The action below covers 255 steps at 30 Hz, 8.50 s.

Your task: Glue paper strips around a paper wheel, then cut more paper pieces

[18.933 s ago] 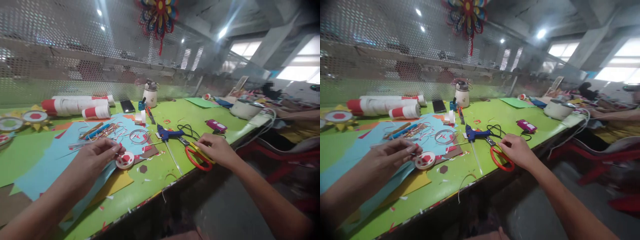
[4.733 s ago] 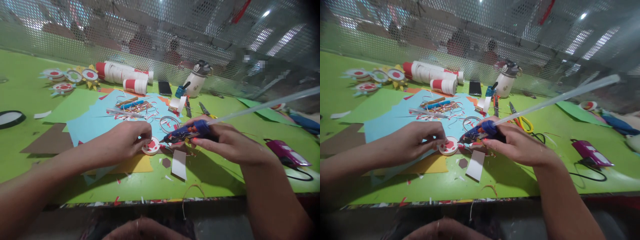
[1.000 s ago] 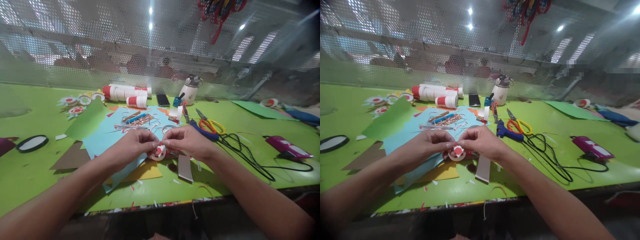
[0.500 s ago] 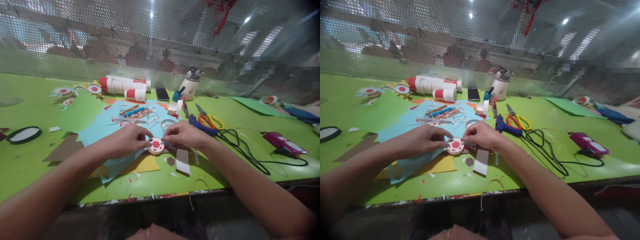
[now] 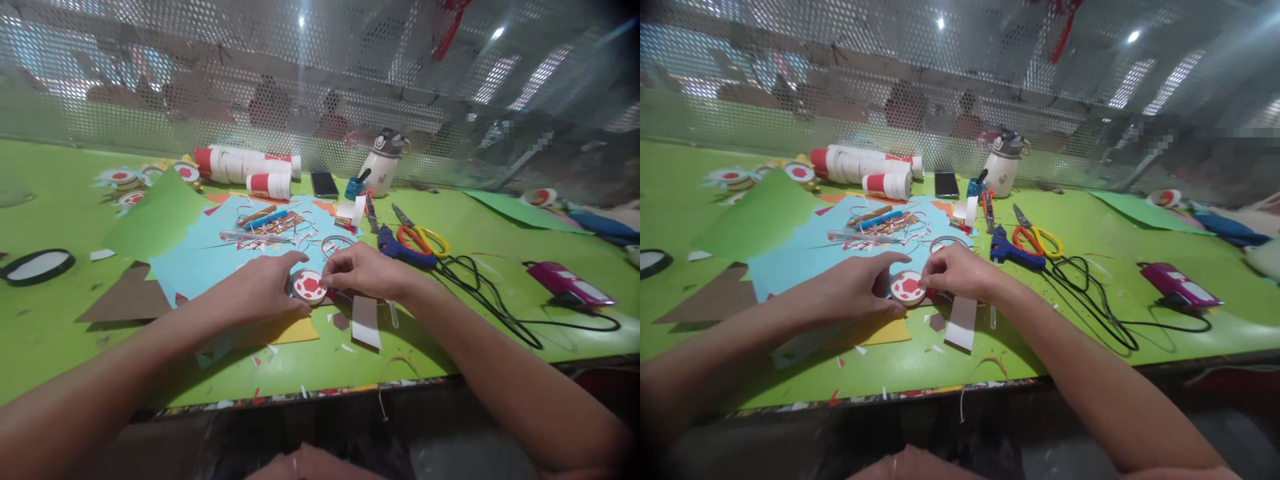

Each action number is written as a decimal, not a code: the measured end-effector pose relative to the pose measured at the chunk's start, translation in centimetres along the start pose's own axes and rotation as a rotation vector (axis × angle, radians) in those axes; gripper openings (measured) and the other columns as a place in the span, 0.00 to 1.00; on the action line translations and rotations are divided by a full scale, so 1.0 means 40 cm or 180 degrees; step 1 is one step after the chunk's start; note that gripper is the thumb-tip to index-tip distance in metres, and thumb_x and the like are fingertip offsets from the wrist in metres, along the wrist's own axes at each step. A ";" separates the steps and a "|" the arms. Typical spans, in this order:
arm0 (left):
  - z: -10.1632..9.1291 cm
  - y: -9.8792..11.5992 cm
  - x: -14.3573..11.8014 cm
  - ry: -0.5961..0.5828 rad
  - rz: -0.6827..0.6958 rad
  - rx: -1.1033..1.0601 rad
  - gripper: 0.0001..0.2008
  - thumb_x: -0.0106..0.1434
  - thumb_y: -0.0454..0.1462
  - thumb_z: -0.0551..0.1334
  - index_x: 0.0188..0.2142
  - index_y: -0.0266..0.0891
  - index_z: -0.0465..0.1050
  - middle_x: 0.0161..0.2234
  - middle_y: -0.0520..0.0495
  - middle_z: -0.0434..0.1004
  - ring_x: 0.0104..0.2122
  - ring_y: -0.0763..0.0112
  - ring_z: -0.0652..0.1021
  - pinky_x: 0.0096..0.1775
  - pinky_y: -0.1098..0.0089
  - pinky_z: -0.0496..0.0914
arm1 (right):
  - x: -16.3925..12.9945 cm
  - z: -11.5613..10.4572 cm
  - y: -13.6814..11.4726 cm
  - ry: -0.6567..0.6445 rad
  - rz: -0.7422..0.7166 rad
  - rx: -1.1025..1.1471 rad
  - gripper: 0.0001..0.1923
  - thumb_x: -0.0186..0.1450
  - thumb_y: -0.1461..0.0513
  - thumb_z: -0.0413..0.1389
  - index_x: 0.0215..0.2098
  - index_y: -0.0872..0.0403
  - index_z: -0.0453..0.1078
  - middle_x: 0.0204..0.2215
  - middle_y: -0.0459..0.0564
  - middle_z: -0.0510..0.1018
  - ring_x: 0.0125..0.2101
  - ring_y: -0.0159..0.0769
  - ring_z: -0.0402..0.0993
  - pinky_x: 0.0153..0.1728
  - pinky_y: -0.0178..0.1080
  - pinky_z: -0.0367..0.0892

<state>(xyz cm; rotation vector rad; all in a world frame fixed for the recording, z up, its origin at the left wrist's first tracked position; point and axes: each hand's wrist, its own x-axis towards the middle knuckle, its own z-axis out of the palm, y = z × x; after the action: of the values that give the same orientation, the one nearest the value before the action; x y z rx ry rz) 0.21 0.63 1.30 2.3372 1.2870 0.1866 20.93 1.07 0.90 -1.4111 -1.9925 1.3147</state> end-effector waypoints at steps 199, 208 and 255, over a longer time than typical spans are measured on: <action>0.032 0.037 -0.016 0.0218 -0.0060 0.1041 0.22 0.55 0.52 0.60 0.41 0.40 0.62 0.31 0.43 0.78 0.31 0.54 0.78 0.25 0.66 0.55 | -0.090 0.053 -0.067 0.1286 0.0135 0.0188 0.04 0.60 0.65 0.55 0.33 0.57 0.71 0.16 0.42 0.74 0.14 0.27 0.69 0.14 0.29 0.61; 0.033 0.040 -0.015 0.0190 -0.0031 0.1079 0.24 0.55 0.53 0.60 0.43 0.39 0.63 0.31 0.42 0.79 0.31 0.53 0.78 0.24 0.66 0.55 | -0.072 0.060 -0.050 0.1672 -0.0082 -0.0920 0.05 0.61 0.64 0.53 0.29 0.57 0.70 0.16 0.45 0.75 0.17 0.32 0.68 0.17 0.35 0.62; 0.043 0.035 -0.028 0.0471 0.0348 0.1324 0.16 0.59 0.44 0.58 0.43 0.37 0.63 0.28 0.46 0.78 0.27 0.59 0.77 0.23 0.67 0.51 | -0.062 0.069 -0.049 0.1769 -0.0483 -0.1610 0.07 0.60 0.64 0.52 0.25 0.56 0.66 0.18 0.44 0.69 0.19 0.29 0.61 0.20 0.34 0.53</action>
<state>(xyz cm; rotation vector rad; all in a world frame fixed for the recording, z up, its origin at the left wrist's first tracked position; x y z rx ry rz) 1.23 -1.52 0.54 2.7944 1.3749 0.1387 18.93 -2.54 1.68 -1.5696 -2.0386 0.2929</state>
